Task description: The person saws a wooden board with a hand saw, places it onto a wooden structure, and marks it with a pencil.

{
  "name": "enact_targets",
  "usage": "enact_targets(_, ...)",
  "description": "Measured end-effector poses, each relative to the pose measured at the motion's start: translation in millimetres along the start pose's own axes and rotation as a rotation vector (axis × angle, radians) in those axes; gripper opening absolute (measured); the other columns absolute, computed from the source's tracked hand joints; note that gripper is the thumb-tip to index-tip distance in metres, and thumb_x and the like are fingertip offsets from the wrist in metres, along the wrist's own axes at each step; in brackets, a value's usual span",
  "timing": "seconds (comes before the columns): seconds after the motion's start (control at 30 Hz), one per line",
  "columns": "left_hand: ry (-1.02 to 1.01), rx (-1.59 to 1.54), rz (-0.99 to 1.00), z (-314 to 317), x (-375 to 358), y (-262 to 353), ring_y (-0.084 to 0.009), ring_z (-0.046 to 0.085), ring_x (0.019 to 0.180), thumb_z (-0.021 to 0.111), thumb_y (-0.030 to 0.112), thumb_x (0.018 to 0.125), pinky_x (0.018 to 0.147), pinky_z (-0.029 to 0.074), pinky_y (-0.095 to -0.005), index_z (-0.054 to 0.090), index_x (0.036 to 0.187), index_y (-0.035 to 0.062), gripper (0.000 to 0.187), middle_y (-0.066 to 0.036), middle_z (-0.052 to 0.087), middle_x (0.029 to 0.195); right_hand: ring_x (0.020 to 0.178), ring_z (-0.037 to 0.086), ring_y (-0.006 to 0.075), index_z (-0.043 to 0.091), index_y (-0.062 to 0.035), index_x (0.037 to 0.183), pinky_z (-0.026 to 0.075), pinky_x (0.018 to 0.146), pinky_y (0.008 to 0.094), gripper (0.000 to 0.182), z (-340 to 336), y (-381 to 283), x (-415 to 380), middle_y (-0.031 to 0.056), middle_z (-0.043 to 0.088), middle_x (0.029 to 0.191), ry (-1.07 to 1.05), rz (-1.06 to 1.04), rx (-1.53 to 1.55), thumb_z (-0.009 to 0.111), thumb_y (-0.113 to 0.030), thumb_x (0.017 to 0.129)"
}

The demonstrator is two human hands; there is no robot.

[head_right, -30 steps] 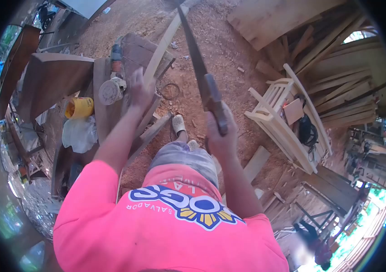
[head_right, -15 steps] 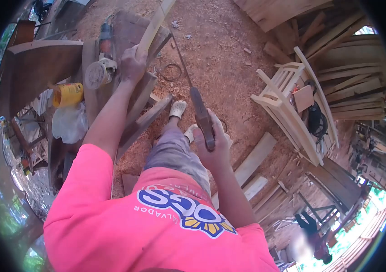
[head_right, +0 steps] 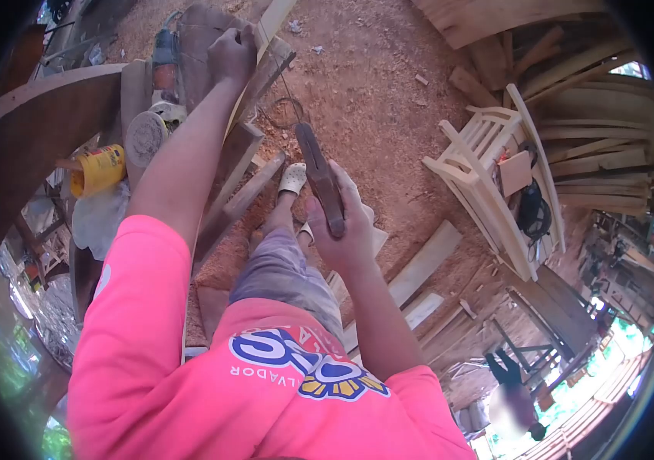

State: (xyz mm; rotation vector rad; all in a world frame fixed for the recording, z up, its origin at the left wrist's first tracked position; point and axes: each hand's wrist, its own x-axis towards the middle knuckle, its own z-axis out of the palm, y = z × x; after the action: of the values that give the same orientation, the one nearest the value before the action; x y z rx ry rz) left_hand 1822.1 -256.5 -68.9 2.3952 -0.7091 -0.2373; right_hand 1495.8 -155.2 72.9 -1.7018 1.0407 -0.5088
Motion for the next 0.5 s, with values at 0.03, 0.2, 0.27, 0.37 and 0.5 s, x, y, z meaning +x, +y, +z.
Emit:
enact_targets(0.03, 0.009, 0.0, 0.004, 0, -1, 1, -0.0443, 0.07, 0.101, 0.053, 0.048, 0.101, 0.09, 0.054, -0.0545, 0.075, 0.099, 0.0078, 0.046, -0.02, 0.075, 0.104, 0.097, 0.074, 0.0181, 0.048, 0.0009, 0.15, 0.056, 0.086, 0.0313, 0.061, -1, 3, 0, 0.0157, 0.075, 0.114, -0.013, 0.018, -0.006, 0.073, -0.016, 0.097)
enact_targets(0.2, 0.031, 0.068, 0.07, 3, 3, -5, -0.045, 0.07, 0.102, 0.051, 0.055, 0.102, 0.09, 0.053, -0.0534, 0.076, 0.1, 0.0081, 0.053, -0.022, 0.076, 0.101, 0.093, 0.076, 0.0214, 0.049, 0.0009, 0.149, 0.057, 0.083, 0.0324, 0.062, 2, 19, -4, 0.0171, 0.076, 0.111, -0.005, 0.0, -0.01, 0.075, -0.016, 0.095)
enact_targets(0.27, 0.095, 0.023, 0.113, 21, 12, -19, -0.0487, 0.069, 0.097, 0.049, 0.063, 0.1, 0.086, 0.052, -0.0575, 0.073, 0.093, 0.0047, 0.064, -0.027, 0.073, 0.095, 0.093, 0.077, 0.0217, 0.049, 0.001, 0.149, 0.058, 0.082, 0.0328, 0.063, 2, 22, -7, 0.0173, 0.076, 0.111, -0.011, -0.009, -0.012, 0.076, -0.016, 0.094)
enact_targets(0.37, 0.086, 0.005, 0.093, 18, 9, -17, -0.0509, 0.067, 0.095, 0.048, 0.065, 0.099, 0.083, 0.051, -0.0592, 0.071, 0.088, 0.0033, 0.067, -0.029, 0.071, 0.091, 0.091, 0.077, 0.0221, 0.049, 0.0012, 0.149, 0.058, 0.082, 0.033, 0.064, 3, 25, -9, 0.0176, 0.076, 0.11, -0.01, -0.043, -0.034, 0.076, -0.015, 0.094)
enact_targets(0.5, 0.078, 0.005, 0.071, 7, 2, -5, -0.0506, 0.067, 0.094, 0.048, 0.062, 0.1, 0.081, 0.051, -0.0595, 0.07, 0.086, 0.0042, 0.063, -0.028, 0.071, 0.09, 0.093, 0.077, 0.0233, 0.048, 0.0011, 0.15, 0.058, 0.083, 0.0339, 0.065, 2, 28, -16, 0.0184, 0.075, 0.112, -0.017, -0.023, -0.045, 0.076, -0.013, 0.093)
